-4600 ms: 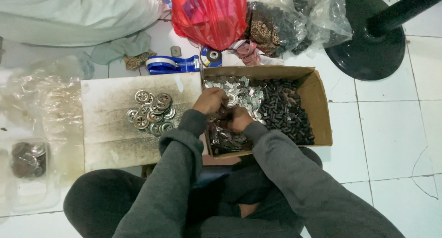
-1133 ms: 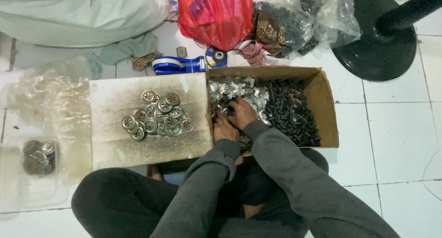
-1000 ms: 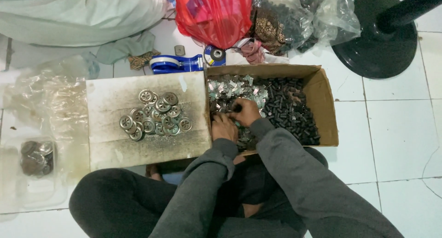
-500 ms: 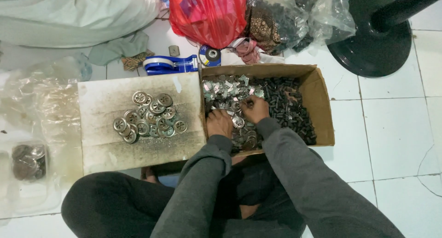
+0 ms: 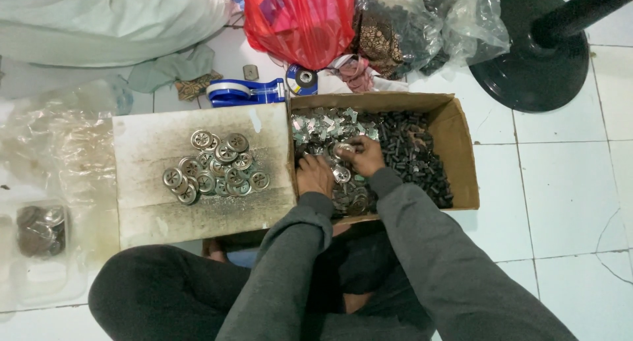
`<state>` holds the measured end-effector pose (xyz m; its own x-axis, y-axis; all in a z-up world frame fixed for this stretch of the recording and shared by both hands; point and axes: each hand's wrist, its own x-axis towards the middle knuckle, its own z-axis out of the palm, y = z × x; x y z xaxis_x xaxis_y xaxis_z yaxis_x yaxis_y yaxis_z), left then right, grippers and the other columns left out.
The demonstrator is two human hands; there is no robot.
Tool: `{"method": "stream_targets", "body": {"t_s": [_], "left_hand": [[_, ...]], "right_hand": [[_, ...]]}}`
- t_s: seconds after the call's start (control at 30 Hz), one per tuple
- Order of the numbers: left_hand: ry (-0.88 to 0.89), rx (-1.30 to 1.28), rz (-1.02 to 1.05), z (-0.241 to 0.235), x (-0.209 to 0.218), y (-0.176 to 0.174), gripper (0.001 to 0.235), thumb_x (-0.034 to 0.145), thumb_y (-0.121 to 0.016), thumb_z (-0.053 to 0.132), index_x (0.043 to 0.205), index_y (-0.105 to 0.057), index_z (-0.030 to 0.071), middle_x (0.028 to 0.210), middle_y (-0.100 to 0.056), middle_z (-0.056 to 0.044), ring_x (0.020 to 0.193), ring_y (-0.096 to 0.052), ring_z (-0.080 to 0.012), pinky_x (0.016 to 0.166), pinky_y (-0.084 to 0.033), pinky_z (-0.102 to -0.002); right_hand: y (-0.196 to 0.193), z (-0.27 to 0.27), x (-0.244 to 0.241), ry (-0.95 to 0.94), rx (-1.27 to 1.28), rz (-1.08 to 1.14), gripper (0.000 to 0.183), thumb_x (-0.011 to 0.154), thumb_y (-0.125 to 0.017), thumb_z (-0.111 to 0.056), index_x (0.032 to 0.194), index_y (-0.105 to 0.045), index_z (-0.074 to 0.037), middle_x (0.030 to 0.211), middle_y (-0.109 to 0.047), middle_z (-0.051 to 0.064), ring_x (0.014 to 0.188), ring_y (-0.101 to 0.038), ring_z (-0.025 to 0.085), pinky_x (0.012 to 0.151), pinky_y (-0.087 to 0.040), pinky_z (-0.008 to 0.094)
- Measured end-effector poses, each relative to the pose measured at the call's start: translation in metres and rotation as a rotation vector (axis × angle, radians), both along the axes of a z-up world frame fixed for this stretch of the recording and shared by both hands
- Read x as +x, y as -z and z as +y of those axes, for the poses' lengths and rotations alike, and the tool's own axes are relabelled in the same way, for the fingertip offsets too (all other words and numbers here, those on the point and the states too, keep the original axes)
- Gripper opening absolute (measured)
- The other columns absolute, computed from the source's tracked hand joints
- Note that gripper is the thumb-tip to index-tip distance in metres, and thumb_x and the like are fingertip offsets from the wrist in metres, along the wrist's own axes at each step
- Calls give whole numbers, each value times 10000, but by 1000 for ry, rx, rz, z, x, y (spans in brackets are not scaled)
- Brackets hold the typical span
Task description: The person sorts metal components by hand, picking them up from a box and placing them onto a piece of cardboard on the floor.
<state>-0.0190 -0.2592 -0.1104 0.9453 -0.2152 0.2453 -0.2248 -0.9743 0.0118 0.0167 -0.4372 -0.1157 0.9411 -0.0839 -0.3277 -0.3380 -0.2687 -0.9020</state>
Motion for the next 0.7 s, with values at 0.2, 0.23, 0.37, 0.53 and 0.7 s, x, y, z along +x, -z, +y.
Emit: {"method": "stream_targets", "body": {"t_s": [0.2,0.23,0.37,0.53,0.7], "left_hand": [[89,51,30,3,1,10,131,865,-581,17,752,-634,56,746,-561,-184,736,-584,-339,573,-434,-380],[90,52,30,4,4,-4,131,865,-581,17,752,-634,56,746,-561,-184,736,-584,-339,573,-434,-380],[143,-101,103,12,26,-52,119,923,-588,30,850,-676,-3,718,-602,-180,683,-666,-341,508,-518,-379],[300,-270,413,37,79,-98,205,880,-658,-15,1071,-657,-90,842,-697,-255,727,-754,-431,528,-595,-479],[291,-321,452,40,90,-69,80,900,-649,-17,965,-677,-54,834,-717,-276,717,-757,-409,508,-610,-457]], "right_hand": [[66,-37,10,343,687,286,409,1018,-648,-235,1367,-604,-28,1354,-573,234,1119,-636,421,839,-595,576],[63,-33,11,344,688,286,409,1018,-648,-235,1367,-604,-28,1354,-573,234,1119,-636,421,839,-595,576],[88,-27,20,117,297,120,229,1036,-680,-147,1194,-709,16,1102,-693,287,808,-725,343,634,-627,484],[5,34,7,-101,-257,-285,308,774,-658,81,929,-828,-124,889,-745,195,902,-725,433,703,-593,496],[23,46,8,-405,-805,-50,356,837,-760,-97,1193,-760,-119,1068,-737,210,979,-722,494,799,-641,666]]}}
